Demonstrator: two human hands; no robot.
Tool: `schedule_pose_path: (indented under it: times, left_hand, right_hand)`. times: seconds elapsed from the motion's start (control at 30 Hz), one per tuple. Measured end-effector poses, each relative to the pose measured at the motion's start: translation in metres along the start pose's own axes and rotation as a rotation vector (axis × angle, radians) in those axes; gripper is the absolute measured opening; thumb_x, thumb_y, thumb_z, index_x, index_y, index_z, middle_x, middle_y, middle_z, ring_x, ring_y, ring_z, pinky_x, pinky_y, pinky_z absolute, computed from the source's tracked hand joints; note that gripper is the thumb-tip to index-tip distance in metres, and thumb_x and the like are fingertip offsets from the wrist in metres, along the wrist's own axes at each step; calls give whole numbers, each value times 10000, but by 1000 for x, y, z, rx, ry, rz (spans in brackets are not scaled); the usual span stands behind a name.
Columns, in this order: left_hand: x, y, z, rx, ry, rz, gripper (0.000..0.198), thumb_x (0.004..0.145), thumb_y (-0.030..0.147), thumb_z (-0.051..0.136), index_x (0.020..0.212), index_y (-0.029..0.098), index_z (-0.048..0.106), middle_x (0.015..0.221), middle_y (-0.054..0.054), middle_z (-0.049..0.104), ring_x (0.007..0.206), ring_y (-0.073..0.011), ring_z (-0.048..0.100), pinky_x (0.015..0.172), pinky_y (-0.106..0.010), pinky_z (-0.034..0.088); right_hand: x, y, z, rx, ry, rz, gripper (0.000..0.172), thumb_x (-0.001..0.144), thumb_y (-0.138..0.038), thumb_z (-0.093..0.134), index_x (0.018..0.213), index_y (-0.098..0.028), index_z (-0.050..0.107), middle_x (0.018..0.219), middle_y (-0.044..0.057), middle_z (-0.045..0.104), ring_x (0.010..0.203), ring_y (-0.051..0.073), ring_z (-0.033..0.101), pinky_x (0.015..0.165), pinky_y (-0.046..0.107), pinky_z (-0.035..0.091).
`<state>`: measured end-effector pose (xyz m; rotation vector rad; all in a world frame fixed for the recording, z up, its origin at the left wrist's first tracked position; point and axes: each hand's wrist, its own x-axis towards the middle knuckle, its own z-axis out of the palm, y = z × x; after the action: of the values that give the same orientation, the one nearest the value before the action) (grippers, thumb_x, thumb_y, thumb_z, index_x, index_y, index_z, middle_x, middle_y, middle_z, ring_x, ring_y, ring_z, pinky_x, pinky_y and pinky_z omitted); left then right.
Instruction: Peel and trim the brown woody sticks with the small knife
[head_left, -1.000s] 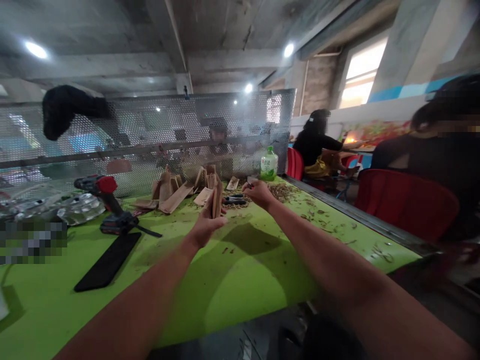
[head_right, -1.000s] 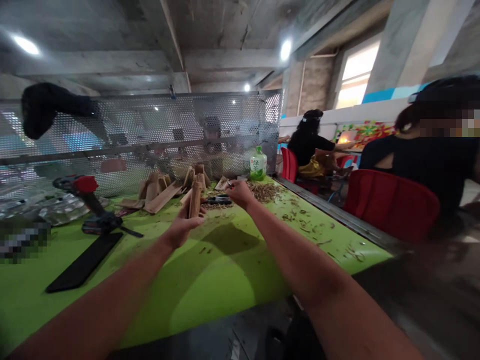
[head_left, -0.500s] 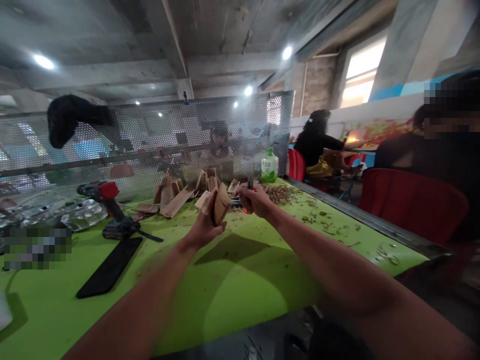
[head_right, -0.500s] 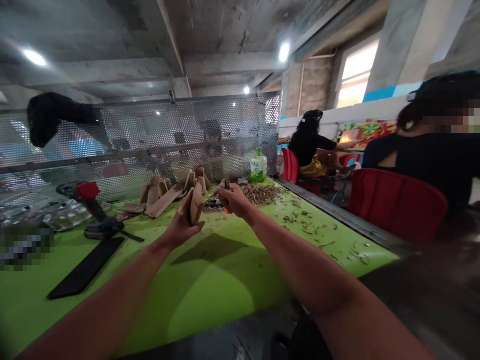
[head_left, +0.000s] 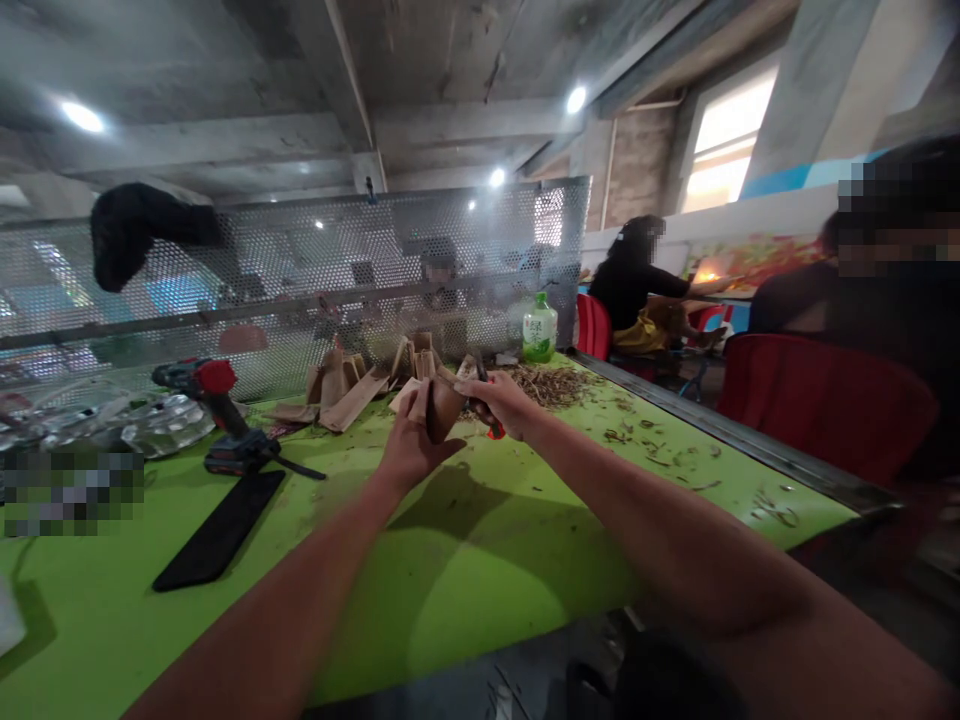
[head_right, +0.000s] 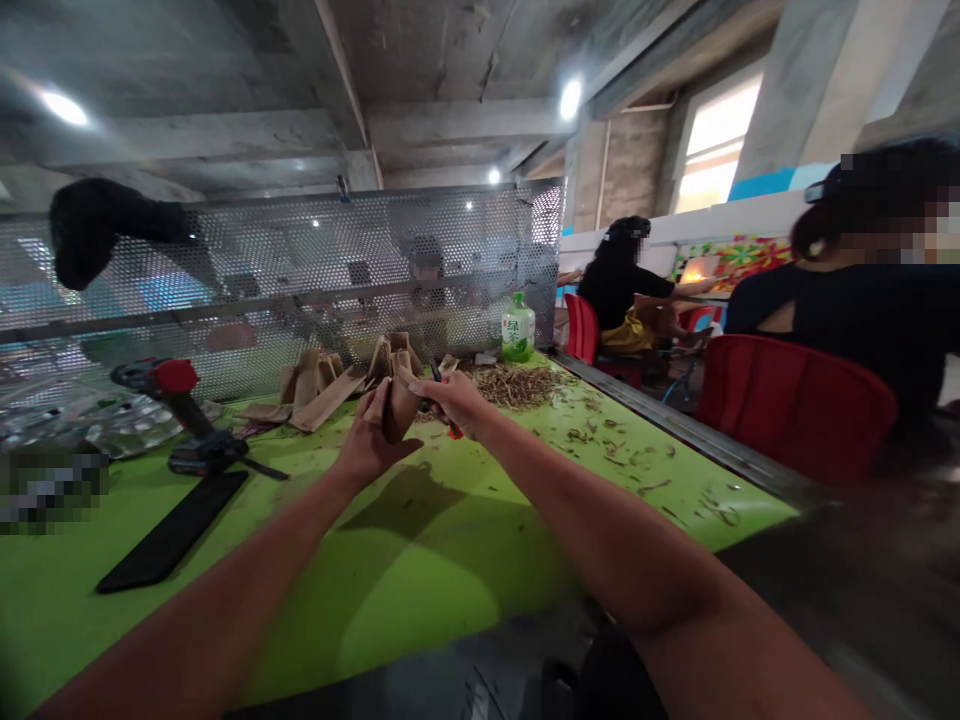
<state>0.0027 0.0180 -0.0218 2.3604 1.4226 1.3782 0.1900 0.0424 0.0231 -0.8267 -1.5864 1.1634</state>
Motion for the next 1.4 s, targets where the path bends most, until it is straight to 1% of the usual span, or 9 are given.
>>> schedule_pose_path:
  times: [0.17, 0.27, 0.37, 0.6, 0.7, 0.83, 1.03, 1.23, 1.4]
  left_hand:
    - [-2, 16, 2, -342, -79, -206, 1062, 587, 380, 867, 1507, 201, 369, 1444, -163, 482, 1276, -336, 505, 1048, -436, 412]
    - [-5, 25, -1, -712, -136, -354, 821, 670, 396, 827, 1409, 246, 503, 1216, -96, 648, 1028, -248, 626, 869, -356, 502]
    - [-8, 28, -5, -975, -150, -461, 577, 699, 428, 814, 1222, 271, 628, 1036, -45, 681, 794, -159, 620, 726, -299, 513]
    - [0, 21, -3, -1351, 11, -551, 430, 689, 538, 801, 884, 204, 611, 776, 2, 650, 731, -135, 622, 730, -285, 527]
    - [5, 24, -4, -1353, 153, -496, 424, 653, 480, 849, 824, 209, 570, 709, 43, 608, 661, -92, 591, 660, -214, 492]
    - [5, 33, -7, -1280, 216, -480, 519, 583, 513, 873, 852, 220, 540, 709, 56, 584, 623, -89, 567, 587, -200, 456]
    - [2, 34, -4, -1231, 230, -478, 605, 558, 497, 892, 1005, 247, 570, 928, 7, 670, 841, -148, 642, 711, -235, 494]
    - [6, 31, -15, -1330, 123, -509, 564, 793, 749, 538, 1091, 278, 627, 1222, -79, 675, 1056, -237, 640, 781, -335, 540]
    - [8, 33, -30, -1472, -12, -520, 592, 856, 734, 437, 1155, 265, 639, 1303, -106, 650, 1097, -297, 662, 874, -447, 551]
  right_hand:
    - [0, 3, -3, 65, 5, 104, 418, 749, -507, 699, 579, -211, 457, 419, -62, 417, 341, 56, 294, 325, 206, 221]
    - [-1, 3, -2, 173, -79, 132, 463, 789, -645, 623, 700, -195, 558, 449, -67, 442, 334, 55, 278, 316, 200, 220]
    - [-3, 2, 2, 198, -142, 110, 501, 771, -683, 631, 809, -184, 613, 494, -64, 486, 339, 52, 293, 316, 196, 229]
    - [-11, 11, 17, 52, -204, 11, 481, 738, -666, 674, 721, -197, 570, 440, -90, 384, 367, 64, 269, 344, 204, 207]
    - [-10, 20, 27, -67, -212, -138, 405, 699, -567, 750, 777, -192, 619, 549, -63, 491, 483, 87, 411, 451, 206, 336]
    - [-4, 31, 40, -207, -98, -350, 374, 588, -414, 850, 798, -190, 637, 813, -12, 602, 780, 142, 533, 708, 257, 436]
    - [-5, 22, 36, -268, -2, -514, 279, 694, -409, 771, 834, -195, 657, 879, 23, 610, 855, 173, 555, 777, 285, 436]
    - [-6, 8, 15, -207, 68, -468, 259, 721, -336, 644, 929, -182, 652, 878, 21, 609, 778, 153, 541, 694, 267, 427]
    - [5, 9, -9, -71, 49, -408, 322, 631, -289, 630, 935, -186, 650, 880, 18, 627, 783, 150, 542, 668, 249, 434]
